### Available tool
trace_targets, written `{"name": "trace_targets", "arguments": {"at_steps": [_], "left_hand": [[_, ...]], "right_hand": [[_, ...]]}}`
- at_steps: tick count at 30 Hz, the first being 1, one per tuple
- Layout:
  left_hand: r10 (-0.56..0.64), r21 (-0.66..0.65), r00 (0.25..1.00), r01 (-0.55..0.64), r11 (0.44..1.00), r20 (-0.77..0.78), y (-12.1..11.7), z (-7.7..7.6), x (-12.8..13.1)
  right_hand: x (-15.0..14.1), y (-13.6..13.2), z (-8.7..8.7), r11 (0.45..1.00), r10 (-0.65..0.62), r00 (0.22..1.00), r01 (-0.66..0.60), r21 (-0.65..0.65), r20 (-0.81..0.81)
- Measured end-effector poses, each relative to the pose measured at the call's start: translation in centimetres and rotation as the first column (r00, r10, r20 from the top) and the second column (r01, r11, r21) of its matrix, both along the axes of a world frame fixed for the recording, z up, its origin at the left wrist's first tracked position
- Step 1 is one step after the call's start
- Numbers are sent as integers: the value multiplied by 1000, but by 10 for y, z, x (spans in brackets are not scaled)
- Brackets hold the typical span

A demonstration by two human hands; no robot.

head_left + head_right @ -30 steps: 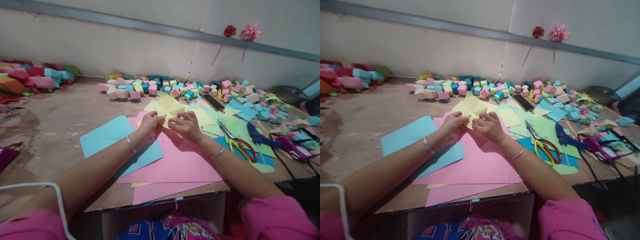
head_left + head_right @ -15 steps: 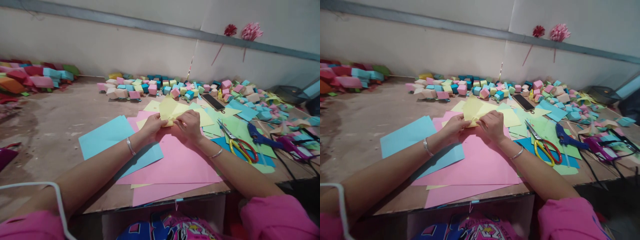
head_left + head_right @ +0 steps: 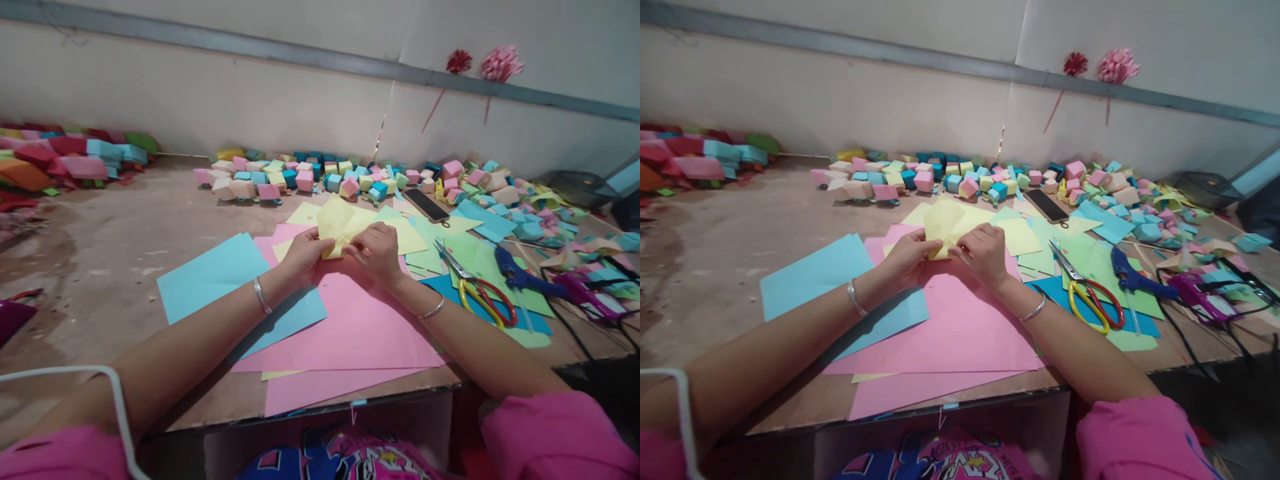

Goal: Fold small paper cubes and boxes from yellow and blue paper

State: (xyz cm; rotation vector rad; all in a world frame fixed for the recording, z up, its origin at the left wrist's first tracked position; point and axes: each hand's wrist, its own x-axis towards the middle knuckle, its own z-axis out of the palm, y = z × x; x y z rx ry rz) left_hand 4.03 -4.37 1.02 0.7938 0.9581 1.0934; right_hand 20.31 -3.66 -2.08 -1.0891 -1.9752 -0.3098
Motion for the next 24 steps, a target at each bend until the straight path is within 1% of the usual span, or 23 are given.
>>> {"name": "trace_targets", "arguments": {"at_steps": [3,10,19,22,24], "left_hand": [[12,26,1000,-11,1000,-10,-1,0,1],[-72,57,997,71,996,25,-1,-7,0],[-133,95,990,136,986,-43,-3,-9,-3],[-114,109,993,118,987,-41,-4,-11,-3],[-80,115,996,83,990,-30,-3,-12,-3]], "right_hand": [[0,0,0,1000,5,1000,-5,1,19],[0,1,1,998,-59,997,60,-31,39],[1,0,2,993,-75,994,82,-85,80],[2,0,2,990,-73,993,83,-112,89],[2,0,4,991,-71,997,74,-110,32]]}}
